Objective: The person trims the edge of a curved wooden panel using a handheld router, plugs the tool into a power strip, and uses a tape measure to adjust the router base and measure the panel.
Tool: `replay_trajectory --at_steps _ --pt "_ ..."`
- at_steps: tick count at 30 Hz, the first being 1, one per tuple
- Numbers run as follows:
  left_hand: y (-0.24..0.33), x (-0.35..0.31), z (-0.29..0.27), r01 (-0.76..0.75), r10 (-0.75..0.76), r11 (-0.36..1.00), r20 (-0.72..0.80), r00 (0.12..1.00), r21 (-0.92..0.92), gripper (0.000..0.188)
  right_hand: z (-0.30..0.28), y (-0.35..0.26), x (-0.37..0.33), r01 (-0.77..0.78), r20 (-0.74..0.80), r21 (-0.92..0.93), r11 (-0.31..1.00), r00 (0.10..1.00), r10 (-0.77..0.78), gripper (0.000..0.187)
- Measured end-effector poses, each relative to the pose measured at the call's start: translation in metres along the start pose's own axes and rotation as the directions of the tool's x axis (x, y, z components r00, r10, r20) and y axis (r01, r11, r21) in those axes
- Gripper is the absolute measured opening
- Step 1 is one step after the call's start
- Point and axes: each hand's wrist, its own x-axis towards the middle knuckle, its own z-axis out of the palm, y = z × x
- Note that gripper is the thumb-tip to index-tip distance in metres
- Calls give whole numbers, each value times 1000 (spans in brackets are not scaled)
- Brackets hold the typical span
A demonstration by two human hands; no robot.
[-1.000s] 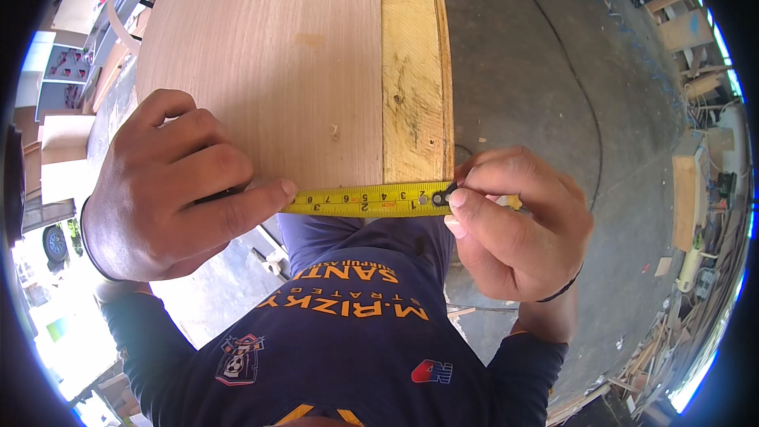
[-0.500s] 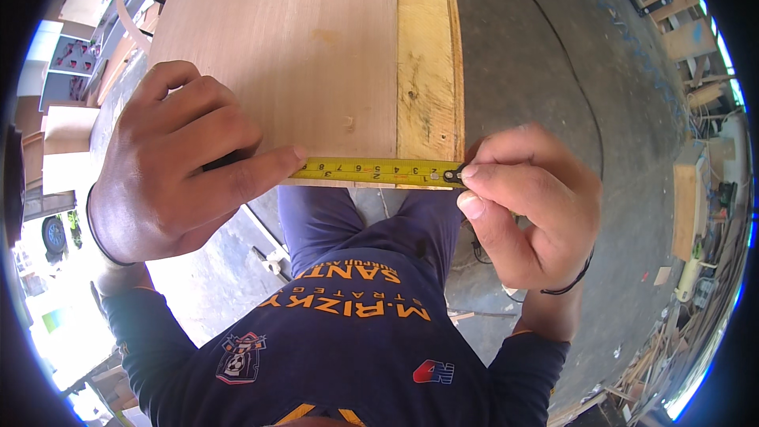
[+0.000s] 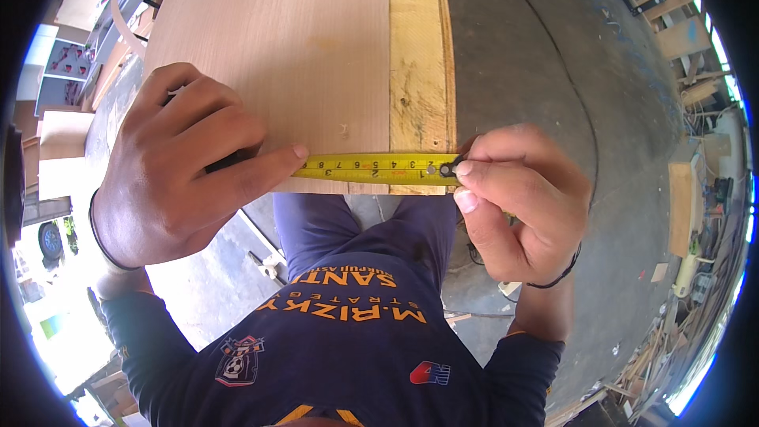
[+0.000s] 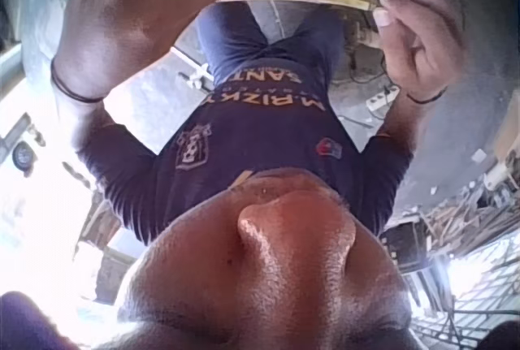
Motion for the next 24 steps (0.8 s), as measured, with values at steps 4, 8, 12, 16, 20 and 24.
replay_trajectory --at_steps 4,8,12,16,20,24 --pt "0 0 1 3 -3 1000 -3 1000 3 26 0 0 1 -24 -3 22 999 1000 24 16" --pt "0 -1 -2 6 -7 1000 21 1000 9 27 2 0 2 -21 0 35 999 1000 21 16" --pt "1 0 -5 20 -21 1000 48 999 10 28 3 -1 3 -25 4 42 999 1000 25 16" --pt "2 1 -2 19 -20 1000 18 1000 12 26 3 -2 3 -24 -8 43 999 1000 25 15" --pt "1 -1 1 16 -16 1000 3 1000 -2 23 4 -4 5 -42 5 48 998 999 42 15" --pt "-4 0 2 1 0 999 4 1000 -44 23 7 -4 9 -29 16 22 999 999 28 16"
